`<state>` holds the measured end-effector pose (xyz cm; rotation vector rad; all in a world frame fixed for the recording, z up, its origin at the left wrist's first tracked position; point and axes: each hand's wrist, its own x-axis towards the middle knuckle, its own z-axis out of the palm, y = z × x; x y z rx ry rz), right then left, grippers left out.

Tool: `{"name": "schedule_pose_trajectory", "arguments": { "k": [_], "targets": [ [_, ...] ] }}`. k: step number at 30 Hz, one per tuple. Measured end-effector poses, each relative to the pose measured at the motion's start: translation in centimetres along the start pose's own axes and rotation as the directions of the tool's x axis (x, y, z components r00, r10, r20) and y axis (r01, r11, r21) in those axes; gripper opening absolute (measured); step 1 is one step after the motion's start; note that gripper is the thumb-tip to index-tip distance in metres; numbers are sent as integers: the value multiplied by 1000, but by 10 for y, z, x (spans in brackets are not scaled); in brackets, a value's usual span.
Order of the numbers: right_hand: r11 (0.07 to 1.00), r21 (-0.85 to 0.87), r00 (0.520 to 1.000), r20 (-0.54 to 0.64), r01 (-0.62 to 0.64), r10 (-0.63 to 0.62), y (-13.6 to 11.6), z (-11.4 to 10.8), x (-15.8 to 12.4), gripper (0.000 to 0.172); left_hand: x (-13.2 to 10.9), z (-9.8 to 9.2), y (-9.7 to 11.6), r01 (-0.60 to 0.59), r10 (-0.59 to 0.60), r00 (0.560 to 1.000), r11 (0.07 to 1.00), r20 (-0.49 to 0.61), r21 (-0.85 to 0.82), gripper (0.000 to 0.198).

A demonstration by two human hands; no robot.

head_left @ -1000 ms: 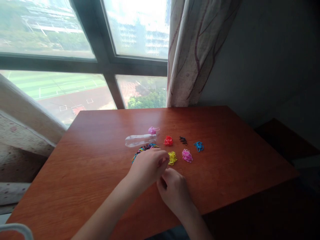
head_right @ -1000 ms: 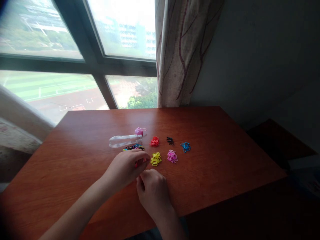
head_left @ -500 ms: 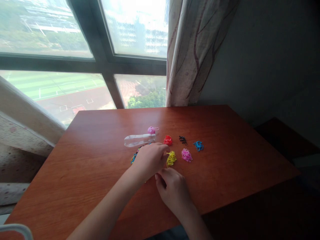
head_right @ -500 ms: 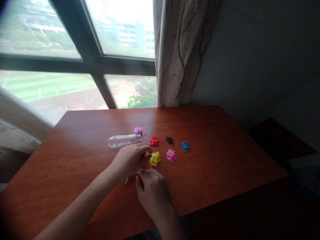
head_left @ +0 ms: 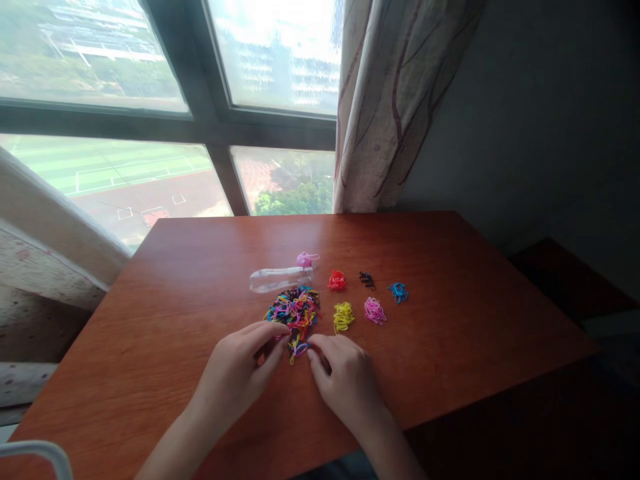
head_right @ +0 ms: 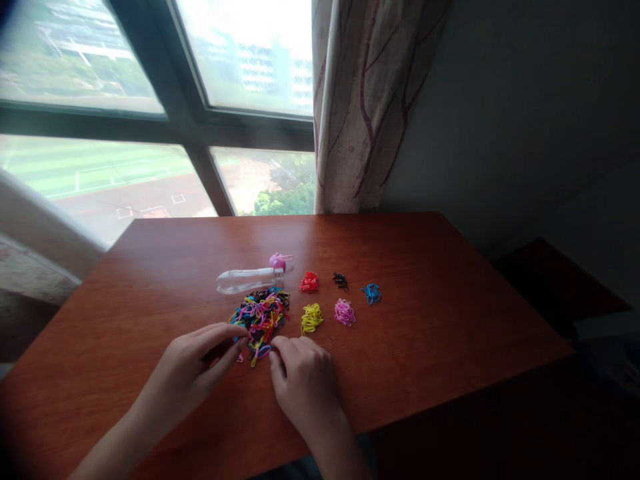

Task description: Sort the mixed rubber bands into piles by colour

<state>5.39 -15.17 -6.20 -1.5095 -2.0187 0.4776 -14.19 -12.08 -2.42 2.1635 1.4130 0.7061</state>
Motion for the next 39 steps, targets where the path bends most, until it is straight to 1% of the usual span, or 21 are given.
{"name": "schedule_pose_trajectory", "arguments": {
  "k": [4,7,15,22,25,29,31,33,36,39],
  "targets": [
    [999,-40,1000,17,20,-19,-1,1,1,14,-18,8,-8,-2,-1,998,998,-68,-55,16],
    [998,-51,999,16,39,-38,-1,3,1,13,-24,12,-9,-7,-2,994,997,-113,-80,15],
    [998,-41,999,22,43,-42,0,3,2,11,-25,16,-9,-25,14,994,995,-107,-96,15],
    [998,66,1000,-16,22,-21,2,4,0,13,-25,18,-13,-17,8,988,998,-151,-55,13],
    [991,135,1000,-27,-4,8,2,3,-1,13,-25,17,-13,-5,-3,986,999,-167,-48,13],
    [969,242,997,-36,-57,67,3,-3,-4,12,-25,17,-14,7,-14,988,999,-156,-42,13],
    [962,259,993,-48,-91,107,9,-10,-6,13,-26,17,-13,13,-18,989,999,-150,-34,13],
    [962,238,983,-90,-132,157,20,-19,-7,15,-26,17,-13,19,-22,988,1000,-152,-25,13],
    [967,155,952,-199,-203,231,46,-37,-8,20,-27,18,-13,21,-24,987,1000,-158,-20,13],
    [958,56,912,-294,-282,286,72,-53,-6,20,-27,18,-13,26,-28,988,1000,-151,-11,14]
  ]
}}
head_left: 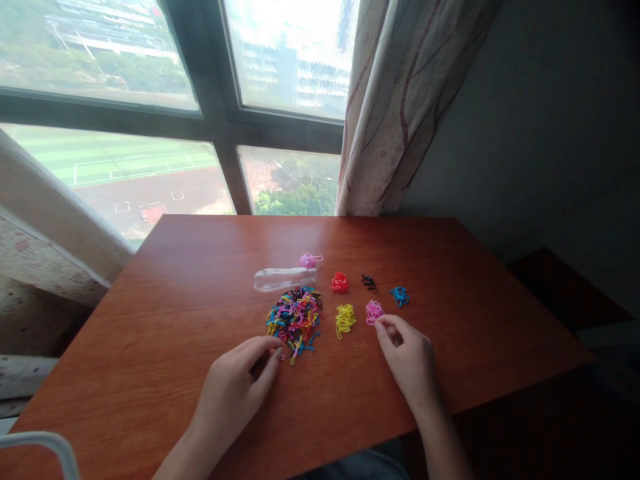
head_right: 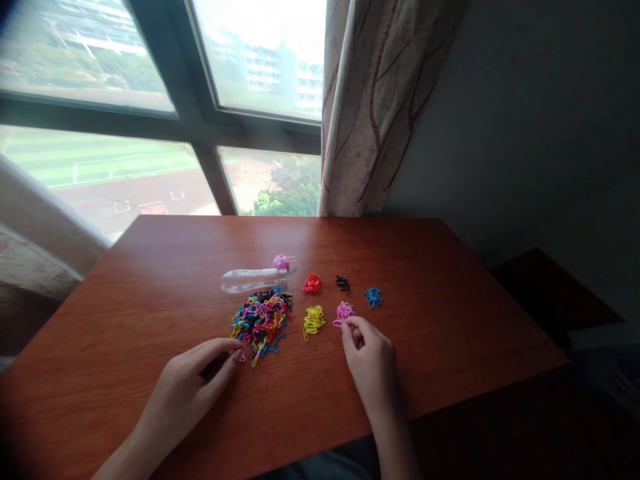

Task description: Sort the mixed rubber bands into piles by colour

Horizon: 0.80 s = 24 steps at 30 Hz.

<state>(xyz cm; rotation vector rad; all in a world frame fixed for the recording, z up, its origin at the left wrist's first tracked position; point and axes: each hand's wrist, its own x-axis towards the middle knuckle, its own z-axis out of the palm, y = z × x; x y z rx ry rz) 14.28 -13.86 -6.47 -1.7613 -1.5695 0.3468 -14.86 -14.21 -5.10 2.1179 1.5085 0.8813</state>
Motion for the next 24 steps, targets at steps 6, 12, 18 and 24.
{"name": "schedule_pose_trajectory", "arguments": {
  "k": [6,12,18,24],
  "targets": [
    [993,-114,999,-35,-39,35,20,-9,17,25,0,1,-1,5,-6,1000,1000,18,16,16],
    [992,-125,999,-24,-28,25,17,-6,20,25,-1,1,-1,-1,0,1000,1000,18,14,15],
    [993,-117,999,-44,-12,7,15,-7,18,23,-2,1,-2,11,-12,1000,1000,24,19,16],
    [997,-40,998,-20,61,-62,-11,1,5,21,-2,0,0,5,-6,999,1000,39,26,18]
  ]
}}
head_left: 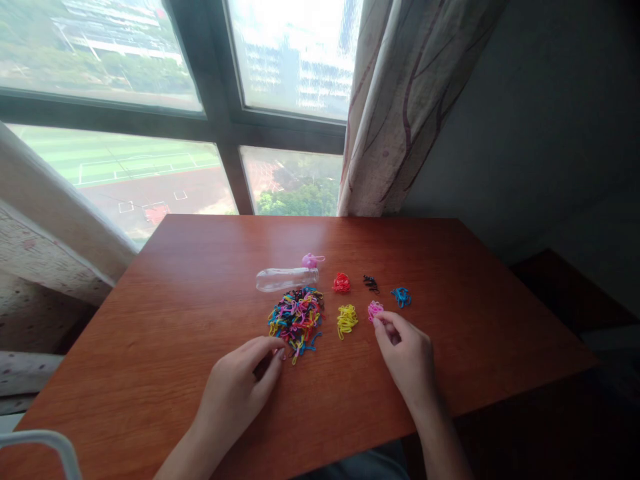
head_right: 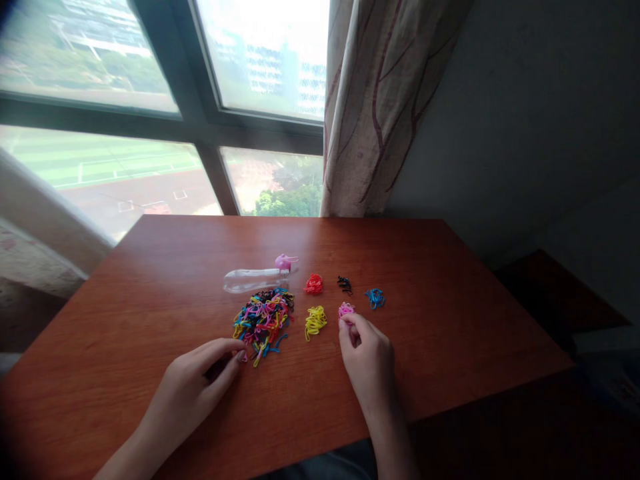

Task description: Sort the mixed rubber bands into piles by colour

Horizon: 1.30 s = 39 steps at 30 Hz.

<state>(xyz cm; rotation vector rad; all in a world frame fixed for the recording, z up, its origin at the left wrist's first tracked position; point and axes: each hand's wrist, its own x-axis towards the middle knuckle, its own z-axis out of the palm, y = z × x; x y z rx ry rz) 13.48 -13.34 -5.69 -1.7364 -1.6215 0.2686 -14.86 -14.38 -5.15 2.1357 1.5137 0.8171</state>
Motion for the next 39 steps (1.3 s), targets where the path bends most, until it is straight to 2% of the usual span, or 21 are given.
{"name": "schedule_pose_trajectory", "arguments": {
  "k": [7,11,25,32,39],
  "targets": [
    [987,97,961,234,130,-149,-46,32,-27,16,0,0,-1,15,-16,999,1000,40,12,18],
    [985,75,942,288,157,-172,-60,43,-34,13,-1,1,-2,29,-31,997,999,75,25,19],
    [981,2,936,297,196,-187,-64,46,-34,13,-2,3,-2,8,-16,996,996,87,88,18],
    [979,49,940,272,200,-205,-63,46,-36,15,-2,4,-3,-10,3,997,994,71,106,18],
    [985,83,951,259,150,-167,-58,39,-39,14,-3,2,-1,-10,1,997,994,74,111,19]
  ]
}}
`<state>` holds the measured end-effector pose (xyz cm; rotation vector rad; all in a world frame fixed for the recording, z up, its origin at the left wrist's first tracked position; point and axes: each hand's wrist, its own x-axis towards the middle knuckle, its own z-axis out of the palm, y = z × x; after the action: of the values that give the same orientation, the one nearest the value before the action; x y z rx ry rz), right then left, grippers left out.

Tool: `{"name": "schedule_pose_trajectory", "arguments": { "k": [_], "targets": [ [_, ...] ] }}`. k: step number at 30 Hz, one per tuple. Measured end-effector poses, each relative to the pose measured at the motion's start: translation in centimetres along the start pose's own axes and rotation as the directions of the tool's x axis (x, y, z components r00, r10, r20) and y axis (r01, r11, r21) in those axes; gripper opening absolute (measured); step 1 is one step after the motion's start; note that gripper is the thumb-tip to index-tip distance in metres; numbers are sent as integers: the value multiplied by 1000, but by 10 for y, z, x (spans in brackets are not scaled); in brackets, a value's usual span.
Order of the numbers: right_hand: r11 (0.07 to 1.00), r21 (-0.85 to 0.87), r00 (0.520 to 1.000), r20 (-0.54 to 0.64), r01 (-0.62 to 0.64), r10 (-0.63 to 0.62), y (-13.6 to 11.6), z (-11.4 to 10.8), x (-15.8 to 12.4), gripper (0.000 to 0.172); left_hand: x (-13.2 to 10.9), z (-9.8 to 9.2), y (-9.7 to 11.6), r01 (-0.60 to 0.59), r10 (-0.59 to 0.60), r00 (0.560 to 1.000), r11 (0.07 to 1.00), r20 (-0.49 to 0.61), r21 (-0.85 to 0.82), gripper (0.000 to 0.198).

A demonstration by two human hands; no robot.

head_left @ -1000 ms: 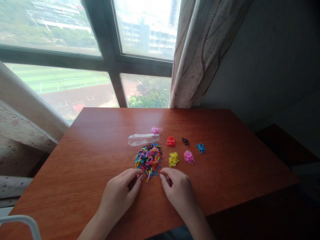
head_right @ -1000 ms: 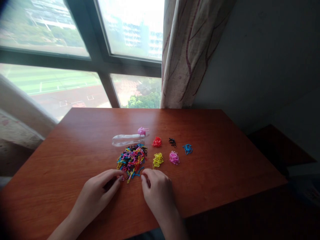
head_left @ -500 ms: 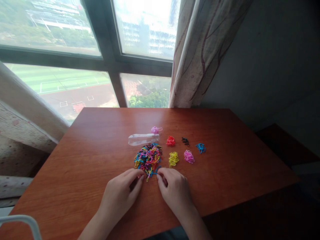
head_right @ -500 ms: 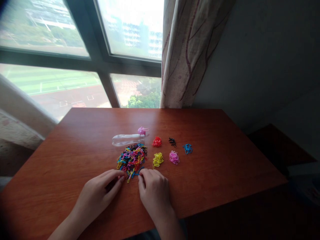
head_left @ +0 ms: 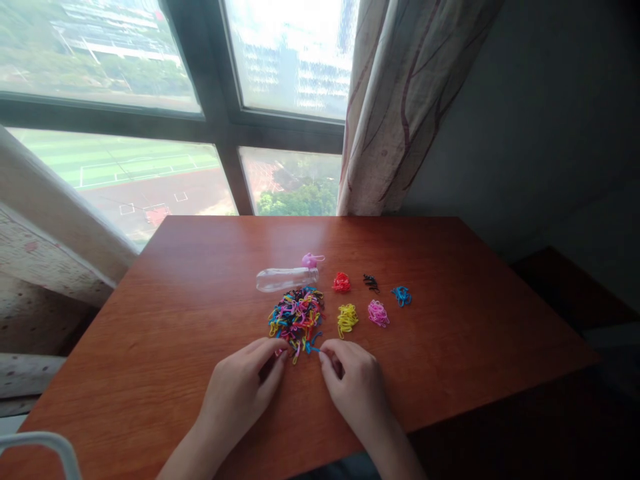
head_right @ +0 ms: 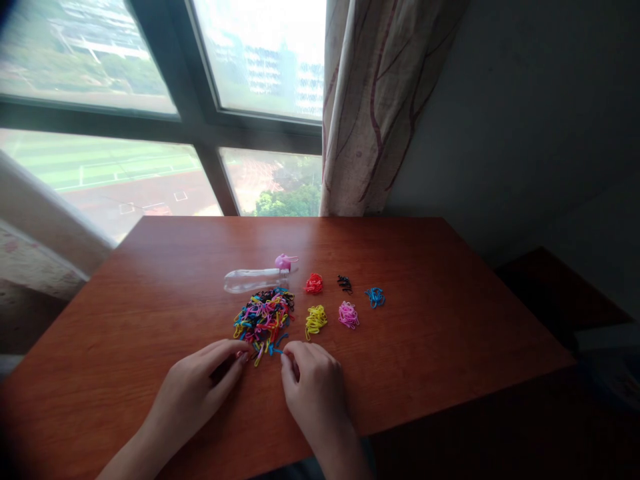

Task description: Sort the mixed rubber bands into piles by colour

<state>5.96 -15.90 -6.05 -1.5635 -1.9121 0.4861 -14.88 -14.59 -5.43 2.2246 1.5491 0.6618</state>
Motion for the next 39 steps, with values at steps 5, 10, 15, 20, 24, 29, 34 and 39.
{"name": "schedule_pose_trajectory", "arguments": {
  "k": [5,10,15,20,24,29,34,39],
  "targets": [
    [996,-91,1000,1,14,-14,11,-10,-4,15,1,-1,1,-17,17,1000,1000,-19,1,19],
    [997,-78,1000,-27,-12,10,23,-25,-5,14,1,0,1,-24,24,999,1000,-29,3,19],
    [996,-74,997,-61,-56,51,32,-32,-4,15,1,1,0,-24,24,999,1000,-35,2,18],
    [993,-51,981,-169,-106,96,47,-46,0,22,1,0,0,-22,22,999,1000,-24,1,18],
    [964,-118,926,-329,-237,187,80,-71,11,28,1,0,2,-20,20,1000,1000,-19,5,18],
    [908,-205,874,-410,-366,259,122,-92,28,30,2,-1,2,-8,8,1000,1000,-5,0,18],
    [892,-224,878,-379,-393,292,133,-91,39,33,2,-1,3,4,-4,1000,1000,5,-1,20],
    [917,-171,869,-420,-359,262,115,-77,36,36,2,0,2,5,-5,1000,1000,4,-4,20]
  ]
}}
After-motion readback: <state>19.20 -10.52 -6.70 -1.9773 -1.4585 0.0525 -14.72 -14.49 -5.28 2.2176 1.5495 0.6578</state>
